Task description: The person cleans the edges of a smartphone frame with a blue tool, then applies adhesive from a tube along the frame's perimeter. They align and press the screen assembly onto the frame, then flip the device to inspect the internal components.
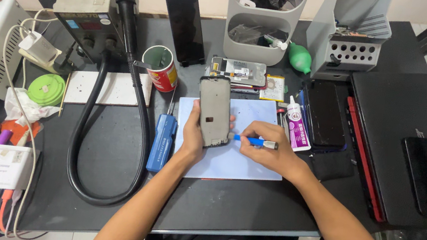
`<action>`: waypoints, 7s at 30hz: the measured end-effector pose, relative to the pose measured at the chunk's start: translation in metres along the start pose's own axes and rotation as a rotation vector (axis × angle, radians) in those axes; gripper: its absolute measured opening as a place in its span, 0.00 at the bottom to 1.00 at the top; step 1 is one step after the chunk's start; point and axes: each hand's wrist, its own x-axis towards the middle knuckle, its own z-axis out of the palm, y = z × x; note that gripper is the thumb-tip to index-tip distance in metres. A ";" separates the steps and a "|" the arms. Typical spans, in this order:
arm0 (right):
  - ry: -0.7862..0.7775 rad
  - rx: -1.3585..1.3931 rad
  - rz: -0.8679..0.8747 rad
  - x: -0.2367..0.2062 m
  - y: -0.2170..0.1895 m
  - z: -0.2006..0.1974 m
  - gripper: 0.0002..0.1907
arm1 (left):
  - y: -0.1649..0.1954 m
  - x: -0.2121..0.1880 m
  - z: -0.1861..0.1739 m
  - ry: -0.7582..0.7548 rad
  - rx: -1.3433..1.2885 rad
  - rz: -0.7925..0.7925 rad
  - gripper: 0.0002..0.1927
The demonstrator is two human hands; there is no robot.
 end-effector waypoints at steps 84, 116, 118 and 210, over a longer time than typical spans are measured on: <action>-0.012 0.504 0.386 0.001 0.034 -0.015 0.11 | -0.005 0.001 -0.006 -0.221 -0.059 -0.201 0.37; 0.058 -0.878 0.198 0.003 0.053 -0.041 0.14 | 0.035 -0.012 0.003 0.105 0.118 0.053 0.23; 0.066 -0.899 0.192 0.003 0.054 -0.040 0.14 | 0.035 -0.012 0.004 0.104 0.133 0.052 0.23; 0.154 -0.938 0.387 -0.007 0.077 -0.062 0.16 | 0.035 -0.016 0.004 0.049 0.023 -0.212 0.27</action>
